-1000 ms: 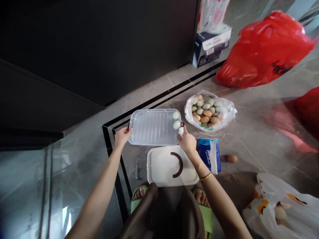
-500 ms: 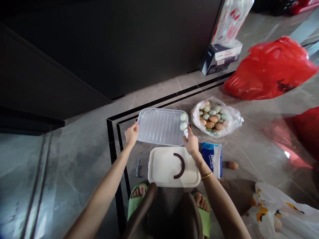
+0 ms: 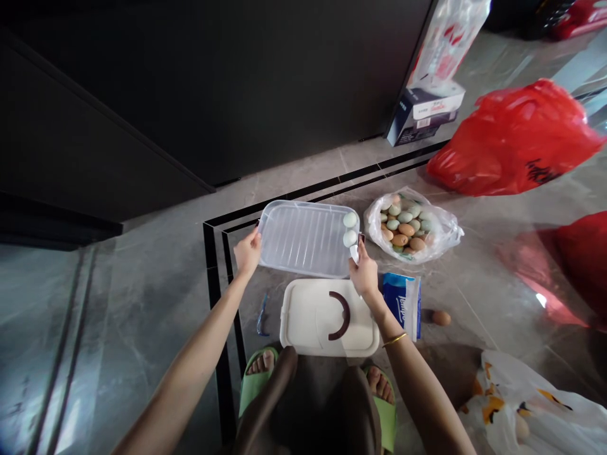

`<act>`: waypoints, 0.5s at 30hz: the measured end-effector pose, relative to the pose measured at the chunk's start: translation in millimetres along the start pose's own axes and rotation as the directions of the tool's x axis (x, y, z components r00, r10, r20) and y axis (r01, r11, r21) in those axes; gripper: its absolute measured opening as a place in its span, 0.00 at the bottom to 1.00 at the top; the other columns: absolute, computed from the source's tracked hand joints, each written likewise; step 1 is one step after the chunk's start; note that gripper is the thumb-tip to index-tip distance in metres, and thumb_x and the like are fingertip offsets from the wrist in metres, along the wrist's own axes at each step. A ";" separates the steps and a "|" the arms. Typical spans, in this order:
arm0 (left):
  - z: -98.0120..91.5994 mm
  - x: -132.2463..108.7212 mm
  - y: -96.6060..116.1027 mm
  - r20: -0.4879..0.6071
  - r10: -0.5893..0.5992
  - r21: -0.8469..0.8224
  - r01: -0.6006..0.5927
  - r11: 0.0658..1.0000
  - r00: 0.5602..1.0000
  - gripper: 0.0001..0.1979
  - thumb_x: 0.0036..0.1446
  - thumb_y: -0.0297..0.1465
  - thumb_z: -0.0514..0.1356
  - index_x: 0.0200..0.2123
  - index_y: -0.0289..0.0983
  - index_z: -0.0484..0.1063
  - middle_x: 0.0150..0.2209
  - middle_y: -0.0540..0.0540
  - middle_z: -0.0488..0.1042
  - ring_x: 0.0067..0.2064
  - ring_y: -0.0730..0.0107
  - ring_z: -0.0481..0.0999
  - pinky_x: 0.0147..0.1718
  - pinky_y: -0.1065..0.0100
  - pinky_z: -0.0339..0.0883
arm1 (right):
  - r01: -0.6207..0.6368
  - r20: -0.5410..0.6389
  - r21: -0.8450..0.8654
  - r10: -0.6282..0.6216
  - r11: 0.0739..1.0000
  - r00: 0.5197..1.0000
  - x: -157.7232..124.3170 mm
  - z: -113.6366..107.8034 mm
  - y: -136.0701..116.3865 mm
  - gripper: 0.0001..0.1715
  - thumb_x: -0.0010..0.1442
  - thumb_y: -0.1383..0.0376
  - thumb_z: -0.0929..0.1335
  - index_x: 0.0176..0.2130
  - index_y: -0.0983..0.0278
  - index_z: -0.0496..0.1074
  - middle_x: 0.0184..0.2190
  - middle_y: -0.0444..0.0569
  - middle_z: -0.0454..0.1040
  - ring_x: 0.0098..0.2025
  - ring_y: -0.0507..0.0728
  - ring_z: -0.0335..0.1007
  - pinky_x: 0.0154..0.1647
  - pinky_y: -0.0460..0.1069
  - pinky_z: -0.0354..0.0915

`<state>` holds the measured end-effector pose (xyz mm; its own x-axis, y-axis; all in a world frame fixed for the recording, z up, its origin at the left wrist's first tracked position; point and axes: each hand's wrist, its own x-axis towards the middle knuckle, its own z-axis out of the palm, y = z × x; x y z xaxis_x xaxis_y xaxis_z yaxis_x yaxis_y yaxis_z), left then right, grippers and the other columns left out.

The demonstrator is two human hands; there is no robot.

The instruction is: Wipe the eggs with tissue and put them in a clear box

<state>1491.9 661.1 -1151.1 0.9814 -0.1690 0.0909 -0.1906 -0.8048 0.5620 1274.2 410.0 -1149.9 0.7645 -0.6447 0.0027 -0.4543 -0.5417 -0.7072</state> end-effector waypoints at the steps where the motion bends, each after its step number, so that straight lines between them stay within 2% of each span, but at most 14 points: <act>1: 0.2 0.2 -0.6 0.010 -0.003 0.005 0.003 1.000 1.000 0.20 0.63 0.31 0.52 0.55 0.34 0.73 0.47 0.37 0.79 0.47 0.51 0.79 0.48 0.59 0.69 | 0.002 0.000 -0.002 -0.002 1.000 1.000 0.4 0.4 0.2 0.37 0.56 0.66 0.62 0.64 0.68 0.60 0.46 0.57 0.78 0.41 0.64 0.77 0.45 0.53 0.68; 6: 2.8 0.2 -0.1 0.045 -0.041 -0.012 0.041 0.999 0.998 0.19 0.62 0.29 0.53 0.54 0.34 0.74 0.46 0.35 0.79 0.47 0.48 0.79 0.50 0.55 0.67 | -0.028 0.010 -0.012 0.029 1.000 1.000 -3.6 7.2 6.0 0.37 0.55 0.66 0.61 0.64 0.69 0.61 0.43 0.58 0.79 0.38 0.64 0.77 0.43 0.54 0.69; 12: 6.1 3.0 0.3 0.058 -0.158 -0.252 0.168 0.953 0.986 0.14 0.58 0.29 0.58 0.47 0.36 0.76 0.42 0.38 0.79 0.48 0.50 0.77 0.52 0.57 0.62 | -0.035 0.004 0.013 0.035 0.999 0.999 -9.5 12.1 12.6 0.37 0.55 0.65 0.62 0.64 0.68 0.61 0.42 0.58 0.79 0.39 0.64 0.77 0.43 0.53 0.68; 15: 9.5 8.2 -4.6 0.060 -0.230 -0.328 0.237 0.914 0.971 0.13 0.56 0.32 0.61 0.45 0.36 0.74 0.40 0.40 0.79 0.45 0.53 0.77 0.48 0.59 0.64 | -0.033 -0.010 0.020 0.033 0.999 0.999 -7.3 11.8 14.0 0.37 0.55 0.65 0.62 0.63 0.70 0.61 0.43 0.58 0.79 0.41 0.65 0.76 0.45 0.54 0.68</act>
<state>1500.6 658.0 -1160.7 0.9958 -0.0130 -0.0904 0.0653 -0.5894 0.8052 1267.6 413.5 -1168.1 0.7448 -0.6672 -0.0136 -0.4696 -0.5095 -0.7210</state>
